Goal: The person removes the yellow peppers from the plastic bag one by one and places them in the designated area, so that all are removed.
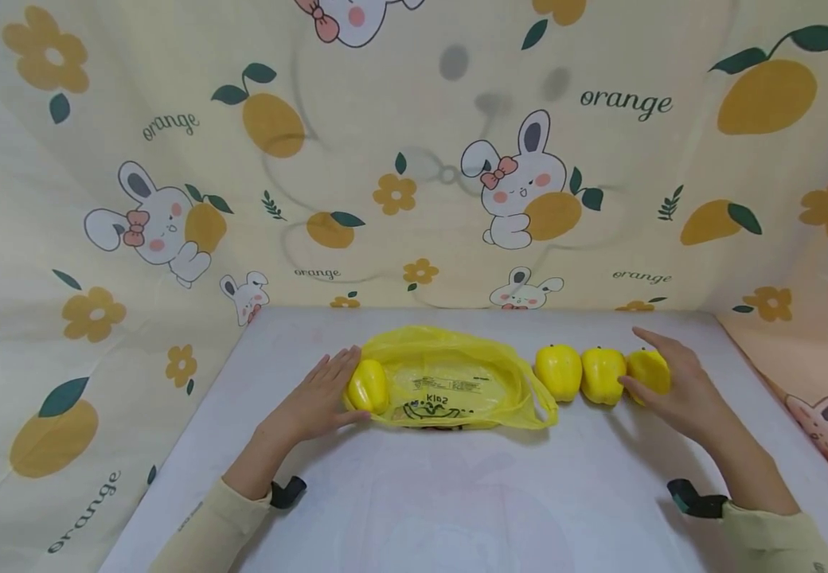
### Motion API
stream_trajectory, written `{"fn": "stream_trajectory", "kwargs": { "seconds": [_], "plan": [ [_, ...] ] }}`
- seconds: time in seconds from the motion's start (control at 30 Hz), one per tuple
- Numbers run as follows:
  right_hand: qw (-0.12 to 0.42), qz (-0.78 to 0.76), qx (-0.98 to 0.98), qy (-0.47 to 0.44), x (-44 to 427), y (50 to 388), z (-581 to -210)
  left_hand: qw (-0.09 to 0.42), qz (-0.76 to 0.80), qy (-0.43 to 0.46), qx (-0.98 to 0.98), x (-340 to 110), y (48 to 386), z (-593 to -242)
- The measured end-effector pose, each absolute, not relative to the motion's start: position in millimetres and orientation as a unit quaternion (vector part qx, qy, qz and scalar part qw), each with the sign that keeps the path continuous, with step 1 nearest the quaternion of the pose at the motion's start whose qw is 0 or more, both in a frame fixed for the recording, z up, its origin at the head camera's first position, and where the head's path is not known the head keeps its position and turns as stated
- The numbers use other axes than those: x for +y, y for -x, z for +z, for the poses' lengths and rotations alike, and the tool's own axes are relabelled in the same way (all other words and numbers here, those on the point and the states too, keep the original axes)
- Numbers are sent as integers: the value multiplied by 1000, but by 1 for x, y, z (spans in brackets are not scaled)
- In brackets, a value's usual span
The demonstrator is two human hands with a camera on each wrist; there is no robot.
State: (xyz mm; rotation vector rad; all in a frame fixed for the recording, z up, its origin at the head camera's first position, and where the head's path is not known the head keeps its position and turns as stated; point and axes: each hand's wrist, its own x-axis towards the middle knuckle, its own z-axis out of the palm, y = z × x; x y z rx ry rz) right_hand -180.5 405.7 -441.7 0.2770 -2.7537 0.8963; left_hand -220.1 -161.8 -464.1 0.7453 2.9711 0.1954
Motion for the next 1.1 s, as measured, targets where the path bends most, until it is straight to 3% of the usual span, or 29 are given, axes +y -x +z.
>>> {"fn": "stream_trajectory", "kwargs": {
  "seconds": [0.4,1.1],
  "plan": [
    [127,303,-932,-150,361,186,-430,40,73,-237,968,-164,218,-461],
    [99,306,-929,-183,292,195,-421,44,77,-230,969,-167,218,-460]
  ]
}}
